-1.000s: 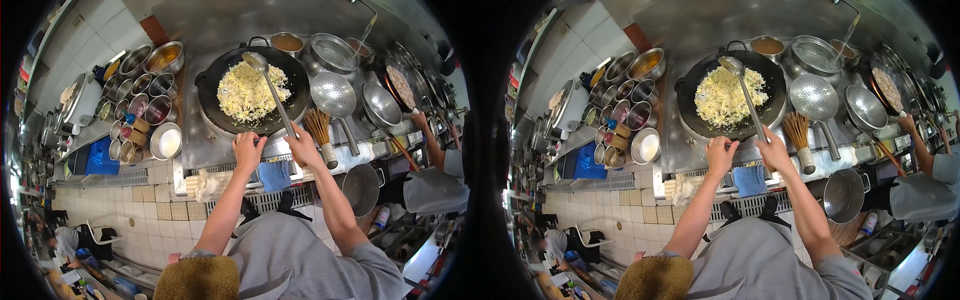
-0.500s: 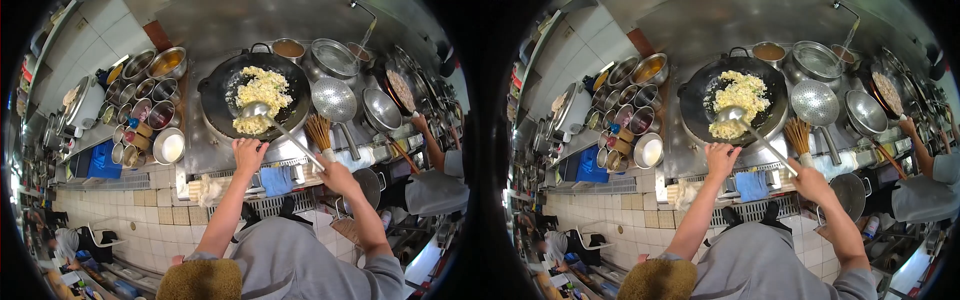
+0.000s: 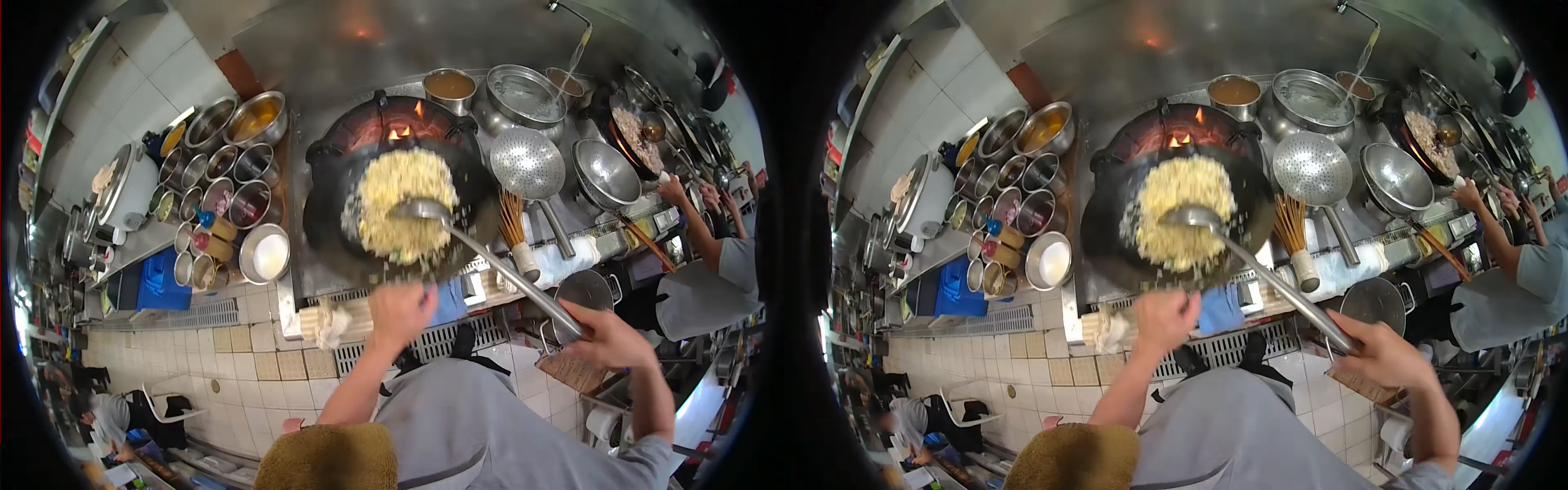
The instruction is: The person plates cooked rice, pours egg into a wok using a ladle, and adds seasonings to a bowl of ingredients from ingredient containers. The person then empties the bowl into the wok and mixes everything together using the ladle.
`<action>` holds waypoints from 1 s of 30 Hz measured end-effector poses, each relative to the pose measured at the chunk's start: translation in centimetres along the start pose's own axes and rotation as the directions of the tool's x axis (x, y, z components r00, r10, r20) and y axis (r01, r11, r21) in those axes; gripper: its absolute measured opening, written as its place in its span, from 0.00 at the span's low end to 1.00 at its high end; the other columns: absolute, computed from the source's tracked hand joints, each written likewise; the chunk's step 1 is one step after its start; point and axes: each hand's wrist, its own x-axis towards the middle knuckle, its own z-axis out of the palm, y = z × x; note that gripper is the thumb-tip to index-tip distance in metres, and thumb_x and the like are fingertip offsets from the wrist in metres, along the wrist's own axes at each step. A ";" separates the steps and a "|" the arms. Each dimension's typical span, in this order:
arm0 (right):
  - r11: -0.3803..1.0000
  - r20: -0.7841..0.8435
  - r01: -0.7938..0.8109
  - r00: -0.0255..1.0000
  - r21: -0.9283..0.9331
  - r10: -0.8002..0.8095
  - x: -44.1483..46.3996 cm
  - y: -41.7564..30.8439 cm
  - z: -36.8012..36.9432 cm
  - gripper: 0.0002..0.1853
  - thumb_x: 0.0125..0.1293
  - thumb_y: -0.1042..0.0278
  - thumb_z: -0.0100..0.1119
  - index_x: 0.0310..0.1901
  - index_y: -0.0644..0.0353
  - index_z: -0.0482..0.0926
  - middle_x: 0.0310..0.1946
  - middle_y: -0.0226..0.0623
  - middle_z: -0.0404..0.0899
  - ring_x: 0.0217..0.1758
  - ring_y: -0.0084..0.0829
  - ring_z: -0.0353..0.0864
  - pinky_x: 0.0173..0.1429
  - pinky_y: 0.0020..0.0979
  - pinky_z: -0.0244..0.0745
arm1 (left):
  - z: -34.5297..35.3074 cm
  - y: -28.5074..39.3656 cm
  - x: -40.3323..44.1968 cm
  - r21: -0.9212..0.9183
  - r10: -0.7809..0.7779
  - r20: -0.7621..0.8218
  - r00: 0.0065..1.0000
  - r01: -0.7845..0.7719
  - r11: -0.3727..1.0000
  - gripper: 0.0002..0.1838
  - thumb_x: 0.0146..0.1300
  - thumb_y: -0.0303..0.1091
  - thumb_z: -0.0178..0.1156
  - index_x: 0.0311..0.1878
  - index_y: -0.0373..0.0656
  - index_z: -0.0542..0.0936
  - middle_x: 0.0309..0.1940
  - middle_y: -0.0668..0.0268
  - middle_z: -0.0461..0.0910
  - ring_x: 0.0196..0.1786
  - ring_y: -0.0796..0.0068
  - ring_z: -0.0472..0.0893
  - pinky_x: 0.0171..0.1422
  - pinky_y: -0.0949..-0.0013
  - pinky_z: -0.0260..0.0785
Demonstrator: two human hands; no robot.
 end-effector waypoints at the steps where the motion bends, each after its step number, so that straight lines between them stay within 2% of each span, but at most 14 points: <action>1: 0.990 0.071 -0.097 0.993 0.098 0.091 -1.5 -1.4 -1.3 0.36 0.63 0.71 0.65 0.72 0.63 0.63 0.24 0.30 0.77 0.22 0.19 0.71 0.30 0.27 0.72 | -0.1 1.1 -0.9 -0.079 0.003 -0.118 0.993 -0.012 0.997 0.20 0.53 0.38 0.69 0.14 0.44 0.71 0.10 0.59 0.69 0.13 0.57 0.71 0.21 0.57 0.63; 2: 0.961 0.156 -0.205 0.972 0.186 0.177 -2.2 -2.0 -1.9 0.36 0.64 0.71 0.64 0.72 0.63 0.63 0.24 0.29 0.77 0.21 0.19 0.70 0.29 0.26 0.72 | 0.2 1.0 -0.4 -0.067 0.006 -0.105 0.994 -0.013 0.998 0.20 0.54 0.38 0.69 0.13 0.44 0.71 0.11 0.58 0.70 0.14 0.56 0.72 0.22 0.56 0.63; 6: 0.992 0.092 -0.057 0.993 -0.116 0.068 3.7 -0.3 -0.7 0.32 0.66 0.66 0.61 0.71 0.62 0.65 0.27 0.41 0.81 0.25 0.31 0.79 0.37 0.33 0.77 | 4.2 -3.0 2.7 -0.039 -0.087 -0.073 0.994 0.084 0.996 0.19 0.57 0.37 0.65 0.14 0.46 0.71 0.13 0.59 0.73 0.18 0.56 0.75 0.26 0.55 0.67; 9: 0.900 -0.172 0.269 0.924 -0.344 -0.342 10.6 4.1 3.3 0.31 0.65 0.65 0.60 0.69 0.62 0.67 0.30 0.55 0.82 0.35 0.52 0.84 0.44 0.43 0.79 | 6.0 -3.5 -0.4 -0.006 -0.018 -0.044 0.999 0.017 1.000 0.18 0.56 0.34 0.66 0.14 0.44 0.72 0.13 0.56 0.73 0.18 0.52 0.74 0.24 0.54 0.64; 11: 0.887 -0.230 0.079 0.952 -0.456 -0.203 10.7 2.2 4.6 0.31 0.64 0.66 0.60 0.69 0.63 0.67 0.35 0.60 0.83 0.40 0.59 0.82 0.48 0.47 0.78 | 6.0 -2.2 -5.6 0.005 0.029 -0.034 0.999 -0.029 1.000 0.15 0.54 0.35 0.68 0.16 0.45 0.74 0.13 0.59 0.74 0.18 0.58 0.76 0.25 0.57 0.64; 12: 0.865 -0.222 0.077 0.952 -0.495 -0.212 10.0 1.7 4.6 0.32 0.63 0.67 0.63 0.69 0.62 0.67 0.36 0.60 0.83 0.42 0.56 0.84 0.49 0.43 0.78 | 5.5 -1.5 -7.4 -0.009 0.032 -0.010 0.999 -0.032 0.999 0.16 0.52 0.35 0.69 0.16 0.46 0.74 0.13 0.61 0.74 0.17 0.61 0.75 0.24 0.59 0.64; 15: 0.952 -0.121 0.248 0.955 -0.181 -0.272 7.1 1.5 2.5 0.35 0.61 0.70 0.65 0.70 0.63 0.65 0.34 0.61 0.82 0.40 0.49 0.86 0.48 0.41 0.78 | 4.7 -0.9 -6.0 0.041 0.082 -0.029 0.996 -0.080 0.996 0.16 0.52 0.35 0.69 0.15 0.47 0.73 0.13 0.61 0.75 0.17 0.59 0.76 0.25 0.59 0.67; 17: 0.999 0.039 0.020 0.999 -0.026 -0.019 4.1 -1.9 0.5 0.33 0.64 0.72 0.64 0.70 0.66 0.65 0.22 0.33 0.78 0.20 0.20 0.74 0.28 0.27 0.73 | 3.9 -1.3 -1.8 0.039 -0.041 -0.002 0.999 0.041 0.998 0.17 0.56 0.38 0.67 0.16 0.45 0.73 0.12 0.60 0.75 0.17 0.58 0.78 0.23 0.57 0.68; 19: 0.995 0.144 -0.070 0.988 0.071 0.059 2.2 -2.5 -1.4 0.32 0.65 0.72 0.63 0.71 0.63 0.65 0.21 0.24 0.74 0.15 0.16 0.68 0.21 0.23 0.66 | 1.2 -0.7 0.8 -0.005 -0.053 -0.036 0.998 0.053 0.999 0.18 0.57 0.38 0.66 0.16 0.44 0.73 0.12 0.60 0.75 0.17 0.55 0.77 0.22 0.55 0.68; 22: 0.991 0.248 -0.129 0.962 0.027 0.118 2.2 -2.9 -3.3 0.33 0.66 0.71 0.63 0.72 0.61 0.64 0.20 0.25 0.74 0.15 0.16 0.69 0.20 0.23 0.65 | -2.1 1.5 2.2 -0.047 -0.059 0.038 0.998 0.060 0.997 0.18 0.57 0.38 0.66 0.17 0.44 0.73 0.13 0.61 0.76 0.18 0.54 0.77 0.23 0.55 0.68; 25: 0.992 0.073 -0.068 0.994 -0.104 0.076 6.3 -0.9 -1.5 0.33 0.65 0.71 0.63 0.71 0.60 0.65 0.21 0.33 0.78 0.17 0.27 0.76 0.25 0.28 0.72 | 3.3 -1.1 2.3 -0.048 -0.059 -0.108 0.992 0.054 0.997 0.18 0.56 0.37 0.68 0.16 0.43 0.73 0.13 0.60 0.74 0.18 0.55 0.76 0.23 0.57 0.66; 28: 0.798 -0.197 0.287 0.874 -0.529 -0.444 11.9 3.3 1.9 0.31 0.64 0.72 0.62 0.69 0.61 0.67 0.25 0.46 0.82 0.23 0.43 0.80 0.33 0.37 0.76 | 6.4 -1.8 -1.2 0.047 -0.006 -0.041 0.999 0.008 0.999 0.17 0.56 0.36 0.67 0.16 0.44 0.73 0.12 0.60 0.73 0.16 0.57 0.75 0.23 0.59 0.67; 29: 0.896 -0.241 0.194 0.921 -0.399 -0.306 11.9 2.5 2.4 0.31 0.62 0.73 0.63 0.67 0.62 0.69 0.30 0.55 0.83 0.31 0.55 0.81 0.40 0.43 0.76 | 6.5 -1.5 -2.5 0.077 -0.006 0.004 1.000 0.005 0.997 0.17 0.56 0.36 0.67 0.16 0.45 0.73 0.12 0.60 0.73 0.16 0.58 0.75 0.23 0.59 0.67; 30: 0.909 -0.238 0.260 0.908 -0.325 -0.345 11.6 2.1 2.3 0.31 0.63 0.74 0.63 0.68 0.63 0.68 0.28 0.50 0.83 0.27 0.48 0.80 0.36 0.39 0.75 | 6.1 -1.3 -4.0 0.010 0.014 -0.013 1.000 -0.014 1.000 0.17 0.56 0.36 0.67 0.15 0.45 0.73 0.12 0.60 0.73 0.16 0.58 0.75 0.23 0.58 0.67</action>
